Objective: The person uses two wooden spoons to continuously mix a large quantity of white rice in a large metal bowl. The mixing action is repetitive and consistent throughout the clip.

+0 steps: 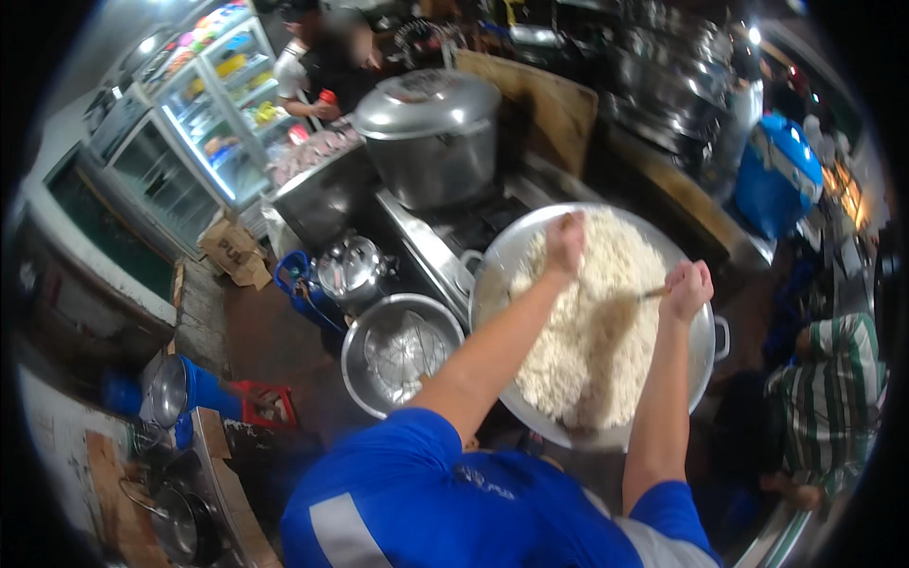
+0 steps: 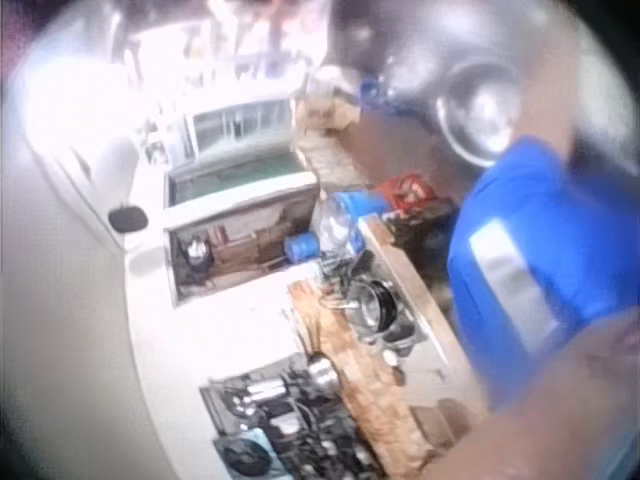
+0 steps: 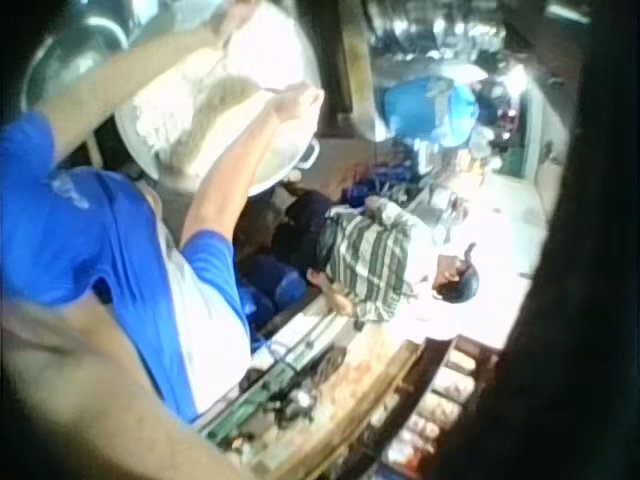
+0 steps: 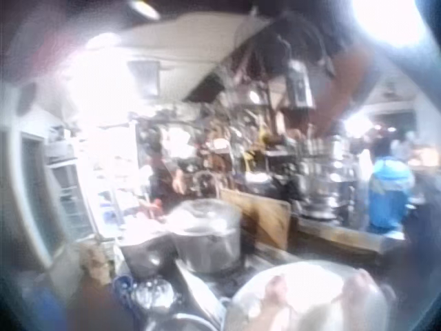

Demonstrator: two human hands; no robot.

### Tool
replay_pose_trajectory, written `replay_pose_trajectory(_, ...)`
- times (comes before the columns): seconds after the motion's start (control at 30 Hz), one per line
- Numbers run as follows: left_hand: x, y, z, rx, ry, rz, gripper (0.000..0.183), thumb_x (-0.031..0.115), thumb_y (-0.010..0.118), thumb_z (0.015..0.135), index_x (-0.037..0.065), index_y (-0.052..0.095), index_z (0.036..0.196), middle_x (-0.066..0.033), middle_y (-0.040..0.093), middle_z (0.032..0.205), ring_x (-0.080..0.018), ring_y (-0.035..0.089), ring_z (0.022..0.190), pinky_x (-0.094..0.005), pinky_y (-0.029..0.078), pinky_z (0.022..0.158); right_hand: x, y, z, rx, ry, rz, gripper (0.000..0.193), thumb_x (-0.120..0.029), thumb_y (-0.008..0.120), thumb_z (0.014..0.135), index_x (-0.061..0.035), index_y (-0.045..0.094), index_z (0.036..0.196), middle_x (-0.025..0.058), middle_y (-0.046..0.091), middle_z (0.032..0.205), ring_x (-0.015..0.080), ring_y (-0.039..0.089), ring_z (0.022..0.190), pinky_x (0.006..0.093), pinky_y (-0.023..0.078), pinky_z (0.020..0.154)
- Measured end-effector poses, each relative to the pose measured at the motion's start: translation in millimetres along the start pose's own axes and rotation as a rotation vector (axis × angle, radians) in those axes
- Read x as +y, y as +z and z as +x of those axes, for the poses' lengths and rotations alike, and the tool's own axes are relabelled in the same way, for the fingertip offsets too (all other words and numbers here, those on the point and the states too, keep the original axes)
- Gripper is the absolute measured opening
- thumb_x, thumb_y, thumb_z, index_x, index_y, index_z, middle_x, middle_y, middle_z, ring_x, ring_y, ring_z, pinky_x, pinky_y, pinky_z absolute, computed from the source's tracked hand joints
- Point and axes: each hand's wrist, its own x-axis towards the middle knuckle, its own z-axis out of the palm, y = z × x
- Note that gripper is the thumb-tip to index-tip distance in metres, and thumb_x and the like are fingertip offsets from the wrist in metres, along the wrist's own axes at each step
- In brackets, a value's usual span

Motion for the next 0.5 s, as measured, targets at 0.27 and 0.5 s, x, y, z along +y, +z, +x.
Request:
replay_pose_trajectory(0.27,137,45,6,-0.107,0.287,0.020,0.041,0.026,0.058,0.099,0.017,0.043,0.062,0.0060,0.038,0.052,-0.0050,0.035,0.041,-0.0239,0.020,0.038,-129,127,-4,-0.321,-0.147,-0.203,0.024,-0.004,0.054,0.089,-0.0081,0.045,0.068,0.0008,0.044,0.056,0.0068,0.036,0.043,0.0228,0.026,0.040)
replay_pose_trajectory(0.5,215,-23,11,-0.049,-0.003,0.051,0.043,0.028,0.061,0.097,0.023,0.037,0.061,0.0082,0.032,0.047,-0.0073,0.028,0.034,-0.0269,0.018,0.033,-185,44,32,-0.136,0.024,-0.319,0.015,-0.006,0.060,0.088,-0.0105,0.054,0.074,-0.0044,0.042,0.058,0.0066,0.035,0.046,0.0257,0.029,0.046)
